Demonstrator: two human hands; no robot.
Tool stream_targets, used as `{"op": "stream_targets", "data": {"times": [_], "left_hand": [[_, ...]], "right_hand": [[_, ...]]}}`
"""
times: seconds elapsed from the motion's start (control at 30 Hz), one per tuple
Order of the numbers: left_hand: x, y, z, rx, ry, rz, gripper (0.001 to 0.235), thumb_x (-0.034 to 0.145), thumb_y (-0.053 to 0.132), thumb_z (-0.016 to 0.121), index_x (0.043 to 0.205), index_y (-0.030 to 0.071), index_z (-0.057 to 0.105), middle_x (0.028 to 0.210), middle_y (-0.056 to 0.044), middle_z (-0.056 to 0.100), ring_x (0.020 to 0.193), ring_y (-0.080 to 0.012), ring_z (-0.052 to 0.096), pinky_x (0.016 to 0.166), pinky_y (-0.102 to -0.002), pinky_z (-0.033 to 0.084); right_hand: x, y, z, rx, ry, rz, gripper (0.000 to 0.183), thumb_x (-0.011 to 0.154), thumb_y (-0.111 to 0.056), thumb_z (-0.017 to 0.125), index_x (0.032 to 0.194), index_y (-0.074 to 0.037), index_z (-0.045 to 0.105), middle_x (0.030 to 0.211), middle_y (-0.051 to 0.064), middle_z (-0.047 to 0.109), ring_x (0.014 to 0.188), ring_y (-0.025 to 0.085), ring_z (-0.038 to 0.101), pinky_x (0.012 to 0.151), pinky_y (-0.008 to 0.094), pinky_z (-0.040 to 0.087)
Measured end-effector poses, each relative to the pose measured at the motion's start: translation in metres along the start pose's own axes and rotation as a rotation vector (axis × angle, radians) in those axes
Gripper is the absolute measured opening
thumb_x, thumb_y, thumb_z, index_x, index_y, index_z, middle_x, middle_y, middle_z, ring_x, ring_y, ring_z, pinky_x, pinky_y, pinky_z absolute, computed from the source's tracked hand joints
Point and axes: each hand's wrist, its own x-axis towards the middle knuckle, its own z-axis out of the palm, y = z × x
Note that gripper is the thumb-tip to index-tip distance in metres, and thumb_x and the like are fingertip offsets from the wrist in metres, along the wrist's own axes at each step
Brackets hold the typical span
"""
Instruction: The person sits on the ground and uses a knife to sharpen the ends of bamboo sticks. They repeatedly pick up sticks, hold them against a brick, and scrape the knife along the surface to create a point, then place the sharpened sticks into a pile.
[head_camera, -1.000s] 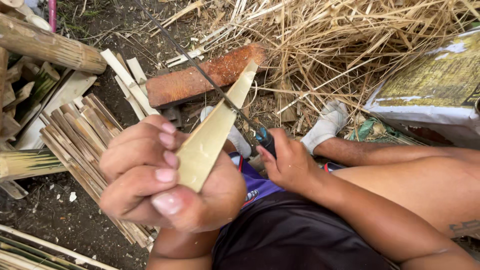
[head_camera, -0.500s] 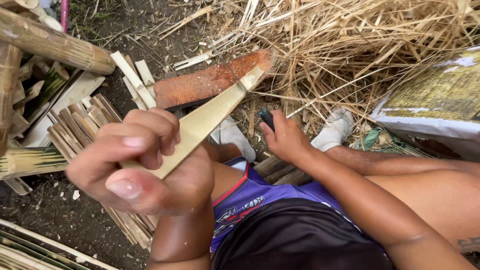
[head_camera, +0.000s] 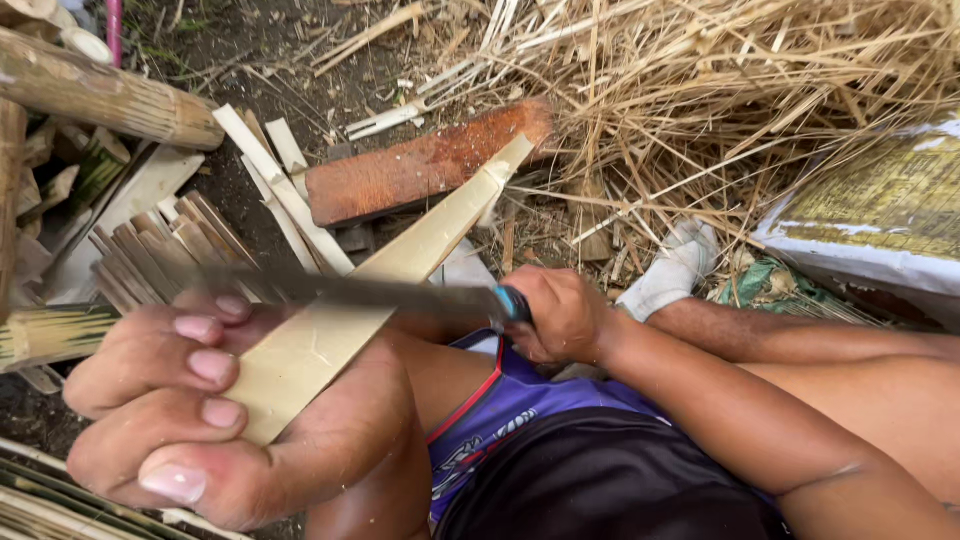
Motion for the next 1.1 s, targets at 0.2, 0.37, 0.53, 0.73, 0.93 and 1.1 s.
{"op": "stream_targets", "data": {"times": [0.2,0.37,0.53,0.73,0.93,1.1], "left_hand": [[-0.001,-0.001,0.001,-0.075,0.033,-0.019,0.037,0.111,0.030,0.045,0.089,0.004,0.030,0.077,-0.009,0.030,0.062,-0.0204,0.030,0.054,-0.031,0.032],[0.013,0.000,-0.003,-0.046,-0.061,-0.084,0.033,0.106,0.031,0.049,0.091,0.008,0.031,0.075,-0.008,0.033,0.051,-0.0163,0.036,0.047,-0.033,0.039],[0.020,0.000,-0.004,-0.117,-0.177,-0.149,0.031,0.103,0.031,0.049,0.091,0.010,0.031,0.072,-0.005,0.033,0.042,-0.0088,0.034,0.040,-0.028,0.037],[-0.007,0.019,-0.001,-0.169,-0.164,-0.024,0.034,0.104,0.035,0.050,0.083,0.011,0.036,0.079,-0.006,0.036,0.063,-0.0136,0.041,0.048,-0.028,0.039],[-0.040,0.036,-0.007,-0.259,-0.094,0.152,0.034,0.096,0.036,0.056,0.072,0.014,0.046,0.086,-0.003,0.046,0.080,-0.0176,0.049,0.061,-0.031,0.048],[-0.051,0.050,-0.025,-0.354,-0.147,0.022,0.035,0.092,0.037,0.060,0.070,0.014,0.049,0.088,-0.002,0.049,0.084,-0.0195,0.048,0.066,-0.034,0.049]], "right_hand": [[0.008,0.110,0.013,-0.298,-0.271,0.966,0.036,0.106,-0.029,0.056,0.120,0.004,0.052,0.084,0.026,0.070,0.073,0.043,0.072,0.066,0.052,0.056],[-0.049,0.137,0.031,-0.162,-0.074,0.449,0.038,0.097,-0.031,0.057,0.119,0.000,0.058,0.079,0.025,0.070,0.071,0.041,0.072,0.064,0.048,0.057],[-0.039,0.179,0.023,-0.351,-0.230,1.021,0.045,0.104,-0.037,0.054,0.123,0.003,0.051,0.083,0.027,0.068,0.073,0.044,0.069,0.063,0.052,0.055],[-0.007,0.022,-0.015,-0.194,-0.136,0.805,0.040,0.099,-0.032,0.060,0.121,0.002,0.054,0.083,0.029,0.070,0.075,0.048,0.070,0.065,0.053,0.054],[0.003,-0.126,-0.049,-0.028,0.012,0.295,0.033,0.098,-0.015,0.067,0.120,0.002,0.051,0.084,0.022,0.069,0.067,0.036,0.072,0.060,0.043,0.056],[0.014,-0.100,-0.044,-0.060,-0.034,0.611,0.031,0.097,-0.011,0.072,0.116,0.005,0.054,0.074,0.018,0.066,0.064,0.038,0.069,0.055,0.044,0.052]]}}
